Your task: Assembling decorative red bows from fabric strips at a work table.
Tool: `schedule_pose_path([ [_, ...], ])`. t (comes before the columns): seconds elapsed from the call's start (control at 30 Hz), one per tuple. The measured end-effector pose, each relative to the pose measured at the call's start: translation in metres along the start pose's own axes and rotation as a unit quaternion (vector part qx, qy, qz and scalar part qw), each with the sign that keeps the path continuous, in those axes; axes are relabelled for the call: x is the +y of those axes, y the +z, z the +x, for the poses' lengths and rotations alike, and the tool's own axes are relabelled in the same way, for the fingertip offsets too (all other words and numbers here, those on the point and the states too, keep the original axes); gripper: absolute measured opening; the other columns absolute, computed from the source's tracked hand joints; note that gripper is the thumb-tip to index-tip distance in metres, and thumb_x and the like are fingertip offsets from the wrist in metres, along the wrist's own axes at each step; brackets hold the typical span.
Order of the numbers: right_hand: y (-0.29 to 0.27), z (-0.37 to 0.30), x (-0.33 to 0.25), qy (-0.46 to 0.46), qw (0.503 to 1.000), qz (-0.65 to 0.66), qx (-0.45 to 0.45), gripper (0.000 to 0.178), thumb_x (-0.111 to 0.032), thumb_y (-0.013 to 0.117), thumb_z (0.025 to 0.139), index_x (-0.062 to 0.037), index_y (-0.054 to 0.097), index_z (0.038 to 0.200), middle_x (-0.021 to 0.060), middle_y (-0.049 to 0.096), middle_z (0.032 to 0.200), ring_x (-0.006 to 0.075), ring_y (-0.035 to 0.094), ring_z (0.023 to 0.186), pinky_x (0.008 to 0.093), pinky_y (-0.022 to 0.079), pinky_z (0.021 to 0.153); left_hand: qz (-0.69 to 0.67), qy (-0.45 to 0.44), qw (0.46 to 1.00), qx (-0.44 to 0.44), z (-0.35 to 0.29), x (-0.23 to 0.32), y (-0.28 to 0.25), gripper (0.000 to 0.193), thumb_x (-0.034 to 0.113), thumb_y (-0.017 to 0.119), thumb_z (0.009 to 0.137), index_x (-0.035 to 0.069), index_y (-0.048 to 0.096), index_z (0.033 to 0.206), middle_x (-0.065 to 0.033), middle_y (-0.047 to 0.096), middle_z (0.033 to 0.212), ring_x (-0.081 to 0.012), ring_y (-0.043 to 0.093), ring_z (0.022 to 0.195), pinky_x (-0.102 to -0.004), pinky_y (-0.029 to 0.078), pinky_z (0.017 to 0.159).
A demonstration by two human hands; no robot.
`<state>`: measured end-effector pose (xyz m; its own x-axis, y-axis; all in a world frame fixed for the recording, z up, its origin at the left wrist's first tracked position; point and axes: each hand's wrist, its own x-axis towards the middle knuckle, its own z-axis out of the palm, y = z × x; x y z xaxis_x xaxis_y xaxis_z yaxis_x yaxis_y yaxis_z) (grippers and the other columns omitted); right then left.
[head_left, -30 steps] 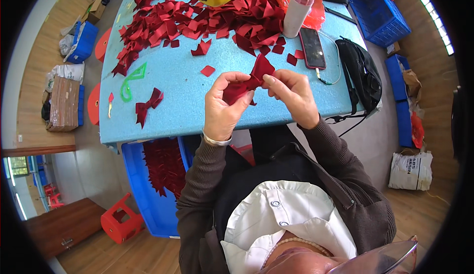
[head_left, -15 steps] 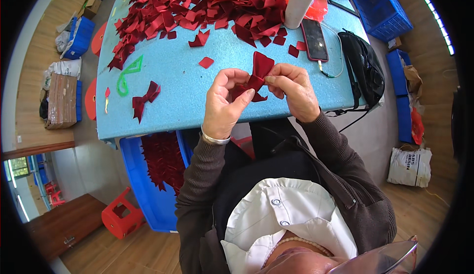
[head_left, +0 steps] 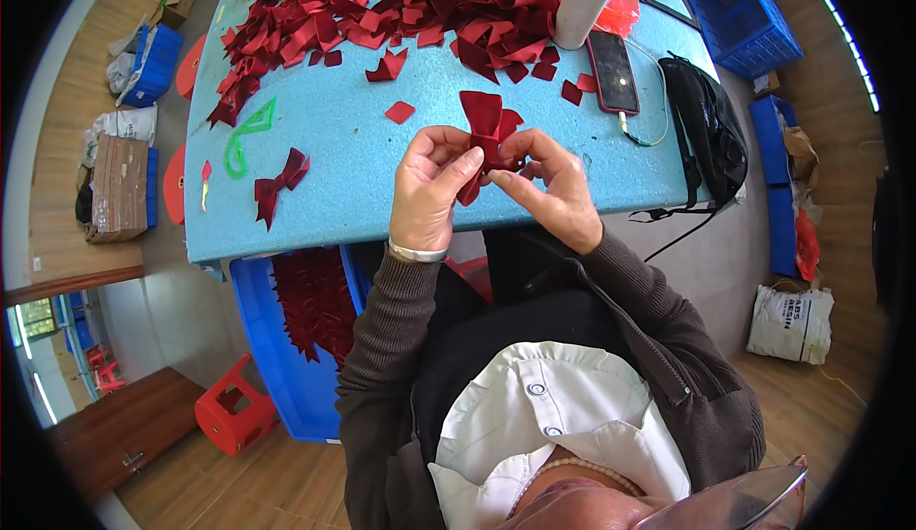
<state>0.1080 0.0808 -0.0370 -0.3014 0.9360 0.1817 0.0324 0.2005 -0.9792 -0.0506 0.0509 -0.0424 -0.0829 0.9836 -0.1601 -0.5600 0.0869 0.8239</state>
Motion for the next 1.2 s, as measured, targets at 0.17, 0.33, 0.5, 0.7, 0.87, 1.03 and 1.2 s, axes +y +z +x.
schedule_pose_path([
  [0.17, -0.005, 0.001, 0.005, -0.039, 0.99, -0.128, -0.053, 0.013, -0.006, 0.065, 0.086, 0.002, 0.058, 0.093, 0.0009, 0.06, 0.079, 0.0065, 0.053, 0.069, 0.0222, 0.043, 0.06, -0.083, -0.038, 0.996, -0.007, 0.003, -0.007, -0.004, 0.025, -0.003, 0.064, 0.085, 0.001, 0.051, 0.106, -0.0098, 0.063, 0.098, -0.0157, 0.063, 0.087, -0.0296, 0.055, 0.075],
  [0.33, -0.003, 0.001, 0.019, 0.113, 0.989, 0.061, -0.08, 0.011, -0.007, 0.064, 0.087, 0.0015, 0.059, 0.092, 0.0013, 0.061, 0.079, 0.0061, 0.053, 0.07, 0.0216, 0.044, 0.06, -0.086, -0.039, 0.996, 0.003, 0.004, -0.013, -0.013, 0.026, -0.004, 0.064, 0.084, 0.001, 0.051, 0.106, -0.0102, 0.063, 0.098, -0.0167, 0.063, 0.087, -0.0314, 0.056, 0.072],
  [0.5, 0.006, 0.0, 0.016, 0.162, 0.967, 0.176, -0.082, 0.01, -0.008, 0.063, 0.089, 0.0017, 0.059, 0.091, 0.0008, 0.061, 0.079, 0.0054, 0.054, 0.07, 0.0208, 0.043, 0.061, -0.096, -0.017, 0.995, 0.01, 0.007, -0.017, -0.022, 0.026, -0.005, 0.065, 0.083, 0.001, 0.052, 0.105, -0.0098, 0.063, 0.097, -0.0153, 0.063, 0.087, -0.0287, 0.054, 0.074],
  [0.7, 0.016, -0.005, 0.028, 0.065, 0.997, -0.021, -0.045, 0.012, -0.011, 0.063, 0.09, -0.0001, 0.06, 0.094, 0.0, 0.061, 0.085, 0.0053, 0.053, 0.07, 0.021, 0.043, 0.061, -0.103, 0.007, 0.994, 0.022, 0.009, -0.024, -0.025, 0.025, -0.007, 0.065, 0.083, 0.001, 0.053, 0.103, -0.0083, 0.063, 0.096, -0.0132, 0.062, 0.087, -0.0246, 0.051, 0.078],
  [0.87, 0.013, 0.002, 0.031, 0.246, 0.908, 0.333, -0.065, 0.01, -0.009, 0.064, 0.088, -0.0007, 0.061, 0.094, 0.0002, 0.062, 0.086, 0.0053, 0.053, 0.069, 0.0207, 0.043, 0.061, -0.115, 0.018, 0.993, 0.007, 0.01, -0.027, -0.034, 0.027, -0.008, 0.064, 0.082, 0.002, 0.052, 0.104, -0.0075, 0.062, 0.097, -0.0132, 0.061, 0.086, -0.0249, 0.051, 0.078],
  [1.03, 0.019, 0.0, 0.028, 0.256, 0.912, 0.311, -0.079, 0.007, -0.005, 0.061, 0.089, -0.0003, 0.062, 0.093, 0.0006, 0.063, 0.085, 0.0053, 0.055, 0.071, 0.0202, 0.042, 0.063, -0.096, 0.034, 0.995, 0.004, 0.005, -0.025, -0.035, 0.028, -0.008, 0.062, 0.083, 0.004, 0.051, 0.106, -0.0075, 0.059, 0.101, -0.0132, 0.059, 0.091, -0.0254, 0.048, 0.083],
  [1.2, 0.026, -0.002, 0.034, 0.211, 0.951, 0.215, -0.065, 0.007, -0.005, 0.059, 0.089, -0.0008, 0.061, 0.093, 0.0011, 0.062, 0.084, 0.0067, 0.054, 0.07, 0.0217, 0.041, 0.061, -0.003, 0.063, 0.998, -0.028, -0.002, -0.012, -0.033, 0.035, -0.011, 0.057, 0.082, 0.004, 0.049, 0.112, -0.0071, 0.056, 0.105, -0.0127, 0.056, 0.097, -0.0254, 0.046, 0.087],
])
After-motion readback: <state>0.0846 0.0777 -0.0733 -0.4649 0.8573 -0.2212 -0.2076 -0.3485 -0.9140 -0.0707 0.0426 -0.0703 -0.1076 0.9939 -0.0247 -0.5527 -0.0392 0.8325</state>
